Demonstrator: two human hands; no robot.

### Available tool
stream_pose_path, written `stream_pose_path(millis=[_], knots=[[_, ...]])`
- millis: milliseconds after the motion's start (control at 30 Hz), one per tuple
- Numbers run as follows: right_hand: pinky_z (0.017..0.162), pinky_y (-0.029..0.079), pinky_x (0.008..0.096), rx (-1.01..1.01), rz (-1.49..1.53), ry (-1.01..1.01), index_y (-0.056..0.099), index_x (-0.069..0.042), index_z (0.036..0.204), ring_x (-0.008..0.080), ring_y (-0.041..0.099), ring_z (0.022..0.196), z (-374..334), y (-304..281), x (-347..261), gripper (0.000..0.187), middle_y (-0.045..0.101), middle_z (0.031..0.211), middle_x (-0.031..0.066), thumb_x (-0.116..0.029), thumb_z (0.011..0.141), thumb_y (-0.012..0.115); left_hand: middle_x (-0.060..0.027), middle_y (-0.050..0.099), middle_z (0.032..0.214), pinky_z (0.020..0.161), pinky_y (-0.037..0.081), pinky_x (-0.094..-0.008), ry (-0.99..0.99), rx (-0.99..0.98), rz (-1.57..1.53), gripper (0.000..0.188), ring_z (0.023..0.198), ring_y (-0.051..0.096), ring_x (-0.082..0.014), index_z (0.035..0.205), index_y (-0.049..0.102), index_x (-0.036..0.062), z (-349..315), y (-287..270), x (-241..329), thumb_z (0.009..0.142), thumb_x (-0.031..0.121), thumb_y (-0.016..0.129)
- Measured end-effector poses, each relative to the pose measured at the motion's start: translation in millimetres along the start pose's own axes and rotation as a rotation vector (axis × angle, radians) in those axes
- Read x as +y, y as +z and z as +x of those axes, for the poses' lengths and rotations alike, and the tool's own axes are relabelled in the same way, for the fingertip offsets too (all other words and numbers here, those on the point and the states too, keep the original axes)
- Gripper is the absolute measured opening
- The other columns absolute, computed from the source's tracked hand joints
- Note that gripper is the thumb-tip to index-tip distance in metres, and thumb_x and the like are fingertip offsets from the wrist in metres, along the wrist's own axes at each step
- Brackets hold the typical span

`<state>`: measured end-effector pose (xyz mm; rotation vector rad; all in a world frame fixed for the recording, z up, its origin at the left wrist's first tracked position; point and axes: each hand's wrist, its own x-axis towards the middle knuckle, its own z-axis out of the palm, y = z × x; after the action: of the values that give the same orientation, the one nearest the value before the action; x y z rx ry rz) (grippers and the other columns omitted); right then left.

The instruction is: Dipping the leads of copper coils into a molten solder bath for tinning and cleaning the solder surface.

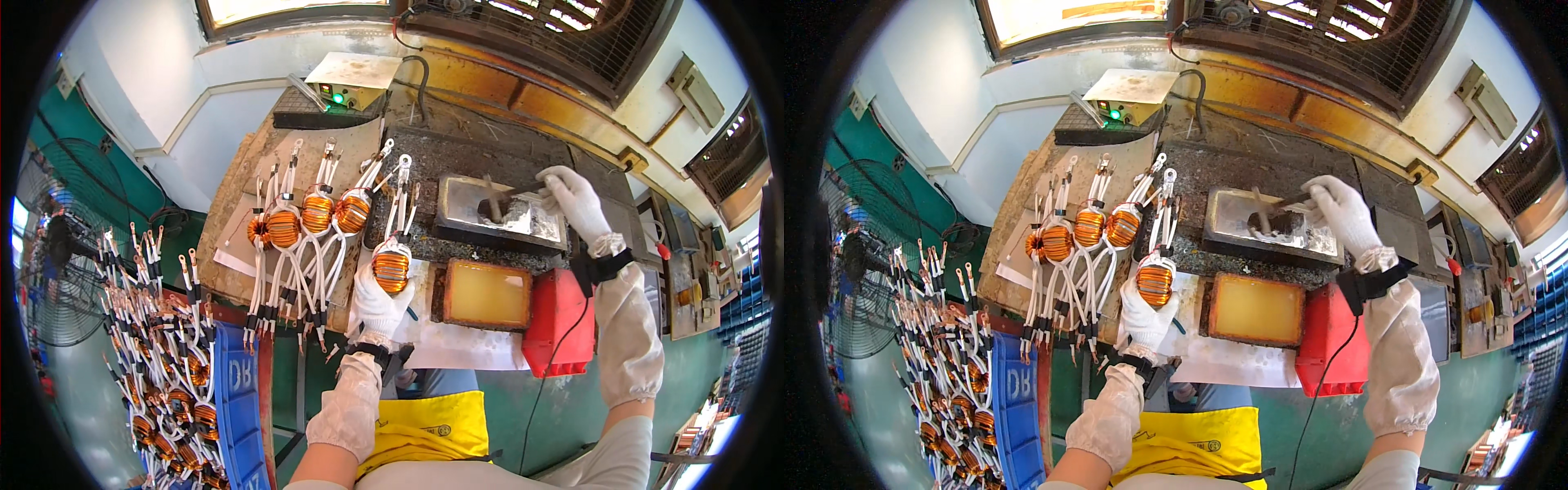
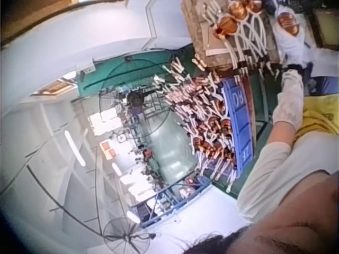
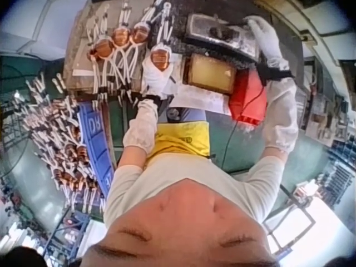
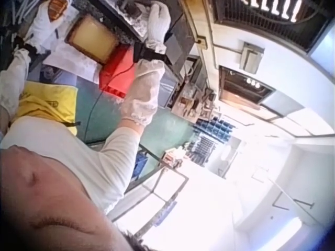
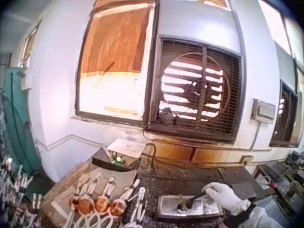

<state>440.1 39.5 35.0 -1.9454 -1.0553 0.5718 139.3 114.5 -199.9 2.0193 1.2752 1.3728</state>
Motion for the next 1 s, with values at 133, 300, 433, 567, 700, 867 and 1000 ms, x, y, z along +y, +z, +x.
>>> stream_pose_path(millis=[133, 300, 433, 567, 700, 867, 1000], knots=[[0.067, 0.053, 0.0246, -0.046, 0.109, -0.043, 0.060, -0.003, 0.112, 0.0103, 0.063, 0.075, -9, 38, -2, 0.021, 0.066, 0.088, 0.0049, -0.012, 0.097, 0.048, -0.0192, 0.052, 0.110, 0.081, 0.048, -0.0448, 0.014, -0.016, 0.020, 0.081, 0.095, 0.055, -0.0377, 0.119, 0.042, 0.0013, 3, -2, 3, 0.059, 0.034, 0.085], [0.072, 0.053, 0.0268, -0.102, -0.007, -0.164, 0.062, -0.005, 0.111, 0.0135, 0.064, 0.078, -10, 55, 21, 0.019, 0.068, 0.086, 0.0071, -0.010, 0.095, 0.053, -0.0190, 0.052, 0.108, 0.082, 0.047, -0.0447, 0.019, -0.011, 0.017, 0.081, 0.096, 0.055, -0.0376, 0.118, 0.042, 0.0014, 3, -1, 6, 0.058, 0.034, 0.085], [0.071, 0.052, 0.0275, -0.135, -0.151, -0.134, 0.064, -0.007, 0.109, 0.0138, 0.065, 0.077, -15, 56, 20, 0.018, 0.068, 0.084, 0.0075, -0.008, 0.094, 0.054, -0.0187, 0.052, 0.107, 0.083, 0.046, -0.0447, 0.009, -0.001, 0.021, 0.081, 0.097, 0.054, -0.0375, 0.119, 0.042, 0.0014, 4, -4, 7, 0.058, 0.033, 0.086], [0.067, 0.051, 0.0270, -0.094, -0.234, -0.084, 0.066, -0.007, 0.106, 0.0133, 0.063, 0.070, -22, 47, 21, 0.019, 0.067, 0.079, 0.0065, -0.005, 0.092, 0.053, -0.0189, 0.052, 0.107, 0.083, 0.046, -0.0449, 0.016, -0.003, 0.014, 0.081, 0.096, 0.054, -0.0376, 0.119, 0.042, 0.0013, 2, -1, 4, 0.058, 0.033, 0.085], [0.066, 0.051, 0.0262, -0.067, -0.135, -0.061, 0.066, -0.007, 0.106, 0.0111, 0.062, 0.070, -27, 29, 39, 0.020, 0.066, 0.077, 0.0056, -0.002, 0.091, 0.053, -0.0193, 0.051, 0.108, 0.084, 0.046, -0.0452, 0.031, -0.008, 0.017, 0.082, 0.096, 0.054, -0.0379, 0.119, 0.041, 0.0011, 2, -1, 4, 0.058, 0.034, 0.085], [0.064, 0.051, 0.0249, 0.004, -0.174, 0.021, 0.066, -0.005, 0.106, 0.0095, 0.059, 0.068, -34, 0, 57, 0.023, 0.064, 0.079, 0.0027, 0.002, 0.091, 0.049, -0.0195, 0.051, 0.108, 0.084, 0.046, -0.0457, 0.018, -0.021, 0.007, 0.083, 0.097, 0.053, -0.0381, 0.119, 0.041, 0.0008, 1, 1, 4, 0.058, 0.034, 0.085], [0.062, 0.051, 0.0237, 0.019, -0.045, 0.077, 0.066, -0.004, 0.106, 0.0089, 0.060, 0.068, -43, -15, 57, 0.021, 0.064, 0.078, 0.0020, -0.002, 0.092, 0.051, -0.0195, 0.051, 0.108, 0.084, 0.046, -0.0457, -0.010, -0.013, 0.015, 0.082, 0.098, 0.054, -0.0382, 0.118, 0.041, 0.0016, 1, -1, 1, 0.058, 0.035, 0.085]])
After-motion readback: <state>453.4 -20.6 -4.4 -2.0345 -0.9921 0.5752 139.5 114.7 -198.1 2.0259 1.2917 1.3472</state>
